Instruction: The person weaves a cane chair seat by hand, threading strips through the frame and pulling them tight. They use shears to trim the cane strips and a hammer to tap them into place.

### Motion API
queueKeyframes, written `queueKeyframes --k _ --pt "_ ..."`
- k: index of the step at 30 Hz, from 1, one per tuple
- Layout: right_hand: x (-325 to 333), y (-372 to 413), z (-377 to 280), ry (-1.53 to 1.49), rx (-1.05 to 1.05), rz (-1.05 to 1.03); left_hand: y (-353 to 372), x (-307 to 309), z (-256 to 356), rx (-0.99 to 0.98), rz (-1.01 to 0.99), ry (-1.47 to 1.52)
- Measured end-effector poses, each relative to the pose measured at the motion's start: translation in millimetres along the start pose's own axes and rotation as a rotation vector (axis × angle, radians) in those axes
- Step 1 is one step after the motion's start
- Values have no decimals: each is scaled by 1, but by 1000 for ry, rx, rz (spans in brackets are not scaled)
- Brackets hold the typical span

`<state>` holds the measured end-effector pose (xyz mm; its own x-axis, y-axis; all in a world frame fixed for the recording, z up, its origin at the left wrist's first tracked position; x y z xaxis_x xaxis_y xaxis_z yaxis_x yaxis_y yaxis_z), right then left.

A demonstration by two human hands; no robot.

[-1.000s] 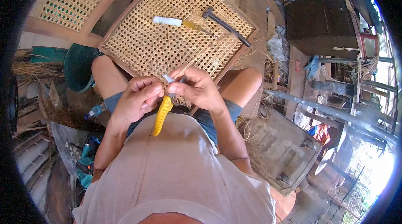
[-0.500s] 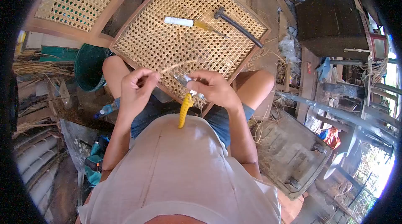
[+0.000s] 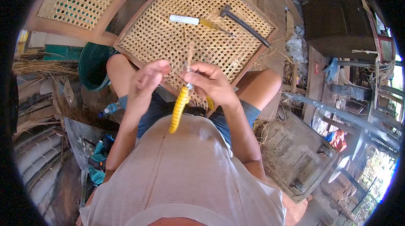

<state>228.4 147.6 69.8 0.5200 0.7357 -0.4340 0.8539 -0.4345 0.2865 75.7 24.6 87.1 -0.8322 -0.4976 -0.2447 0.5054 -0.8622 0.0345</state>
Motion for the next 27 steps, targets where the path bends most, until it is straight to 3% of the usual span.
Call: queueKeyframes --k 2,6,7,11,13,14,17,18,21,24,27 --pt "0 1 8 -216 37 38 3 -9 -20 172 -103 -126" --pt "-3 8 23 -350 20 29 6 -25 -36 105 -286 -69" --pt "-2 10 25 -378 -7 54 7 -31 -36 72 -238 35" --pt "-1 14 30 -422 28 82 5 -34 -33 190 -309 90" --pt "1 16 32 -390 15 95 5 -27 -33 251 -317 -200" --pt "0 16 31 -390 15 96 4 -25 -33 252 -317 -199" --pt "-2 20 17 -142 -48 187 5 -18 -45 433 -243 176" --pt "1 21 16 -141 -47 188 4 -18 -46 432 -244 176" --pt "-8 20 13 69 13 -3 4 -20 -46 526 -195 383" --pt "-11 16 14 140 57 4 11 -22 -56 683 -179 477" --pt "-6 15 16 11 64 -57 15 -24 -50 683 -282 564"
Point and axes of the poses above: each hand's wrist, its own y-axis away from the middle knuckle, its own x-axis out of the back of the hand, z = x × y, the point moved 5 cm from there along -y, towards the middle knuckle, and after that the axes turned 5 degrees about -y, right-handed, at the moved point
